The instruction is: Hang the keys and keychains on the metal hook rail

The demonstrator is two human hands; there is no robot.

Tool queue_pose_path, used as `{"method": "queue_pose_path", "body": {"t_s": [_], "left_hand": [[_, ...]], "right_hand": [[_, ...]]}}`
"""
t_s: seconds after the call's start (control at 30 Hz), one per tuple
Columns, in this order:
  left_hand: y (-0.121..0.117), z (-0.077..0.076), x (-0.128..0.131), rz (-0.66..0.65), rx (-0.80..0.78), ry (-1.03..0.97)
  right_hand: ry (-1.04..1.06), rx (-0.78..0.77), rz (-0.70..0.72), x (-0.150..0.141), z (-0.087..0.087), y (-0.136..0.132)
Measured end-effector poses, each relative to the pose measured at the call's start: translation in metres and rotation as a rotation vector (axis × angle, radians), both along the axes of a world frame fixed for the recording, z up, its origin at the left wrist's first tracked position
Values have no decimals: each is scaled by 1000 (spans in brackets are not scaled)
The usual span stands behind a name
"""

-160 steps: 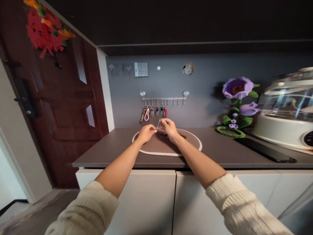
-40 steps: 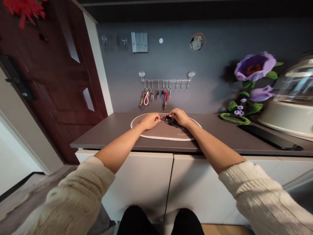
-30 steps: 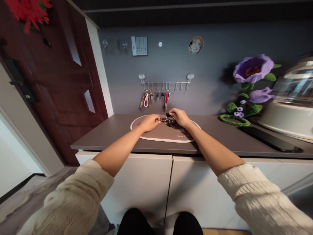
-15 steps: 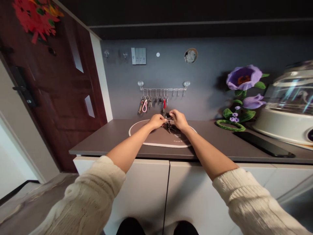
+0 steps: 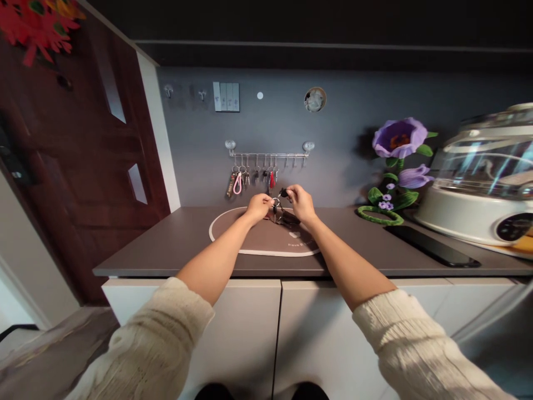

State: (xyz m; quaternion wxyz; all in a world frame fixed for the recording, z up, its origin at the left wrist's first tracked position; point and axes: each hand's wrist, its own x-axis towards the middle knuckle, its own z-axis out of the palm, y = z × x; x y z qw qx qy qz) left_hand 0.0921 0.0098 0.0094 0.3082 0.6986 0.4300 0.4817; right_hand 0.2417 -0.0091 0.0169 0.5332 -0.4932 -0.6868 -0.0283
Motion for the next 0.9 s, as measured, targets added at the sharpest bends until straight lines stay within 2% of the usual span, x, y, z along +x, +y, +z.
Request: {"method": "queue_pose_path", "body": {"t_s": [0.3,0.5,0.7,0.9], "left_hand": [[4,11,-9,32,-15,-180],[-3,19,-13,37,-9,-320],[2,19,-13,4,43,-429],[4,19,-13,-45,72,-432]], "right_hand": [[57,10,20,-2,1,-7],[71,-8,123,-5,-2,-6],[27,-13,226,-8,-5,-3],[7,-54,234,-11,-4,-5]]}}
